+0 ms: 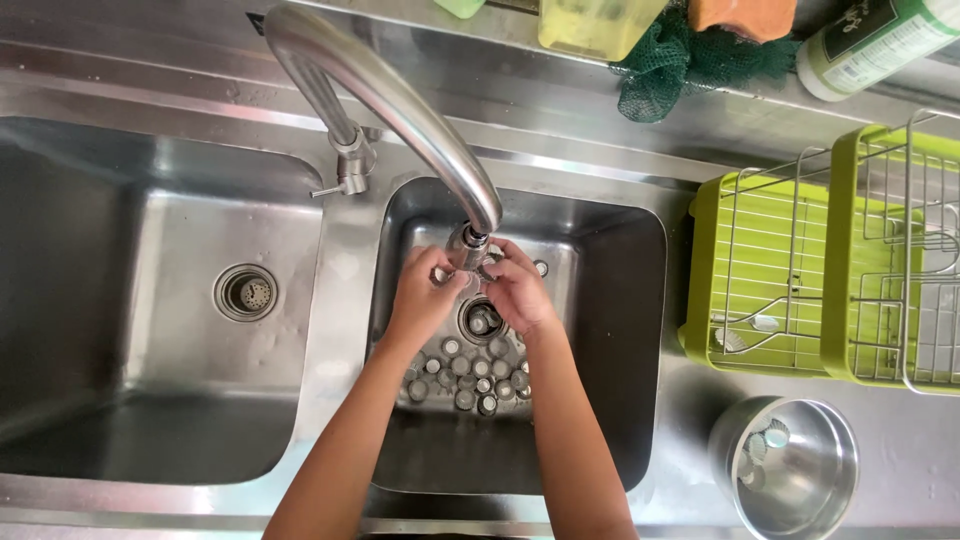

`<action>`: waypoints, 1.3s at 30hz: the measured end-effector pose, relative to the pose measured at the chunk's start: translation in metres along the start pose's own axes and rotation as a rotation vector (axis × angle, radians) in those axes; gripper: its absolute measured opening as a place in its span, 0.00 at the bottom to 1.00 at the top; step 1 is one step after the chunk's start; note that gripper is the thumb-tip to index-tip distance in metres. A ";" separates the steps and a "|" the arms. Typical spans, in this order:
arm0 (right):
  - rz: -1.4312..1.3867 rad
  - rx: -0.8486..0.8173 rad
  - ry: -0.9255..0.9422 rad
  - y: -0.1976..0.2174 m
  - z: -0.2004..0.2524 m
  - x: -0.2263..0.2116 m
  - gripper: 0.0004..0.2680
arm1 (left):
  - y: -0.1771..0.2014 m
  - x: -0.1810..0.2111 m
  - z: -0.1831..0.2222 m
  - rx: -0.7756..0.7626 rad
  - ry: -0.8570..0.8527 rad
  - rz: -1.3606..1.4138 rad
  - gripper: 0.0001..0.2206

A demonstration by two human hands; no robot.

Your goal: Washing many metal crown bottle caps in a stainless steel kitchen sink.

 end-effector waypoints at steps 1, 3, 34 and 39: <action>0.000 0.000 -0.001 -0.004 0.000 0.000 0.15 | 0.011 0.017 0.000 0.001 0.001 0.000 0.11; 0.110 0.051 0.050 -0.012 -0.001 0.000 0.15 | 0.031 0.051 0.001 -0.076 -0.075 -0.089 0.15; -0.230 -0.066 -0.088 -0.010 -0.017 0.028 0.07 | 0.039 0.029 0.035 0.002 -0.052 -0.095 0.07; -0.263 0.045 0.112 -0.015 -0.018 0.021 0.17 | 0.035 0.009 0.055 -0.116 0.486 0.331 0.06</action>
Point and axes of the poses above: each hand's wrist, its own z-axis away from the middle knuckle, its own y-axis out of the back of the hand, x = y × z, the point moved 1 cm from there along -z, towards the middle knuckle, and after that the axes turned 14 degrees about -z, right-handed, at the moved point
